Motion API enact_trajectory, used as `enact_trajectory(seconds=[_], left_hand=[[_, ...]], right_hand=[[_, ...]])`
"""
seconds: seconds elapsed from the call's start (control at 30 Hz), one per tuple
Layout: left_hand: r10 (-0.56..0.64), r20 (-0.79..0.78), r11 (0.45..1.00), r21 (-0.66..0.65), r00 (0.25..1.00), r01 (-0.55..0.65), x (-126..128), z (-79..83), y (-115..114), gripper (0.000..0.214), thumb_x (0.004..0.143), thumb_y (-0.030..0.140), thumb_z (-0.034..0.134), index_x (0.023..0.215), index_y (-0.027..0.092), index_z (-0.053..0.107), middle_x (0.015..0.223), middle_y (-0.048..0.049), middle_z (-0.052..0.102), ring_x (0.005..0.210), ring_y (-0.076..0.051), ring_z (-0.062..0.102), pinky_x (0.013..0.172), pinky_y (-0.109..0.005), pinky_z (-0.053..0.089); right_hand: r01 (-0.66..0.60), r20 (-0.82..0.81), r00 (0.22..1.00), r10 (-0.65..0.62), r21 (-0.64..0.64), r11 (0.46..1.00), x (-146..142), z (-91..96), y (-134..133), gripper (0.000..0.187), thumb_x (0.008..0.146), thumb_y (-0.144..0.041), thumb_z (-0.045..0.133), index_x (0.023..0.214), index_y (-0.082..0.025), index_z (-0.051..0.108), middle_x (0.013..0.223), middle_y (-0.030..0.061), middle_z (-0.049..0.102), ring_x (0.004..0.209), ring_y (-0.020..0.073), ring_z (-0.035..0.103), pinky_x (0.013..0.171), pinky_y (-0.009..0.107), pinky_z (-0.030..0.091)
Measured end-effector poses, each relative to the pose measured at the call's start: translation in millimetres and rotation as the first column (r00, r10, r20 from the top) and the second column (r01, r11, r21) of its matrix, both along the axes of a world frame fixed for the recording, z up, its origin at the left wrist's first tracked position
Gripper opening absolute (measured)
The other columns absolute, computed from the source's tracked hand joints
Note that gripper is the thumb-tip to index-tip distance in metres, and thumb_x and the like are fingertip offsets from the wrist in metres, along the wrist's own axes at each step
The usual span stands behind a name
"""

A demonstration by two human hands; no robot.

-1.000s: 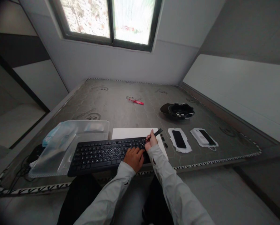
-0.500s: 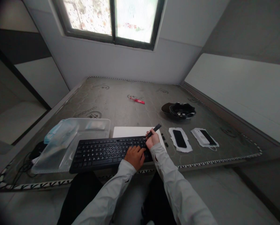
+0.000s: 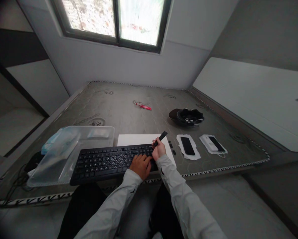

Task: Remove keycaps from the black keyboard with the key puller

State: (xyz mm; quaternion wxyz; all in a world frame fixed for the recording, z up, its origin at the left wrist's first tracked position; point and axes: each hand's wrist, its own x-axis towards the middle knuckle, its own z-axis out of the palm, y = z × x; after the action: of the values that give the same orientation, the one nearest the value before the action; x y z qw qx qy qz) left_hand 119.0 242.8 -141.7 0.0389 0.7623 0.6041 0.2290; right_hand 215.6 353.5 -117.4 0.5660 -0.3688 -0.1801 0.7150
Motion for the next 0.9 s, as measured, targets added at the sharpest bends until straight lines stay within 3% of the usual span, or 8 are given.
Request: enact_trajectory(seconds=[0.27,0.5,0.9], left_hand=[[0.004,0.004,1.000,0.004,1.000,-0.004,0.0,1.7,-0.5,0.028,0.087,0.026,0.044,0.111,0.026,0.058,0.093,-0.0053,0.060,0.090,-0.023,0.050,0.078,-0.039,0.034],[0.001,0.002,1.000,-0.014,1.000,-0.001,-1.0,4.9,-0.3,0.029,0.087,0.025,0.045,0.112,0.026,0.058,0.095,-0.0051,0.060,0.090,-0.023,0.051,0.079,-0.039,0.034],[0.007,-0.010,1.000,-0.017,1.000,-0.007,-0.4,3.6,-0.5,0.028,0.087,0.026,0.044,0.112,0.026,0.058,0.095,-0.0049,0.060,0.092,-0.023,0.051,0.079,-0.039,0.034]], right_hand=[[-0.264,0.037,0.964,0.262,0.044,0.964,8.0,6.2,7.4,0.021,0.074,-0.028,0.067,0.068,-0.021,0.048,0.061,-0.0030,0.048,0.055,0.0106,0.047,0.053,0.023,0.043],[-0.262,0.089,0.962,0.257,0.053,0.964,3.5,13.4,6.3,0.021,0.075,-0.028,0.065,0.067,-0.021,0.047,0.061,-0.0029,0.045,0.055,0.0107,0.044,0.052,0.023,0.042],[-0.413,0.132,0.909,0.396,0.149,0.899,11.1,2.0,15.4,0.019,0.074,-0.026,0.064,0.067,-0.019,0.048,0.060,-0.0028,0.042,0.054,0.0099,0.039,0.051,0.020,0.036]])
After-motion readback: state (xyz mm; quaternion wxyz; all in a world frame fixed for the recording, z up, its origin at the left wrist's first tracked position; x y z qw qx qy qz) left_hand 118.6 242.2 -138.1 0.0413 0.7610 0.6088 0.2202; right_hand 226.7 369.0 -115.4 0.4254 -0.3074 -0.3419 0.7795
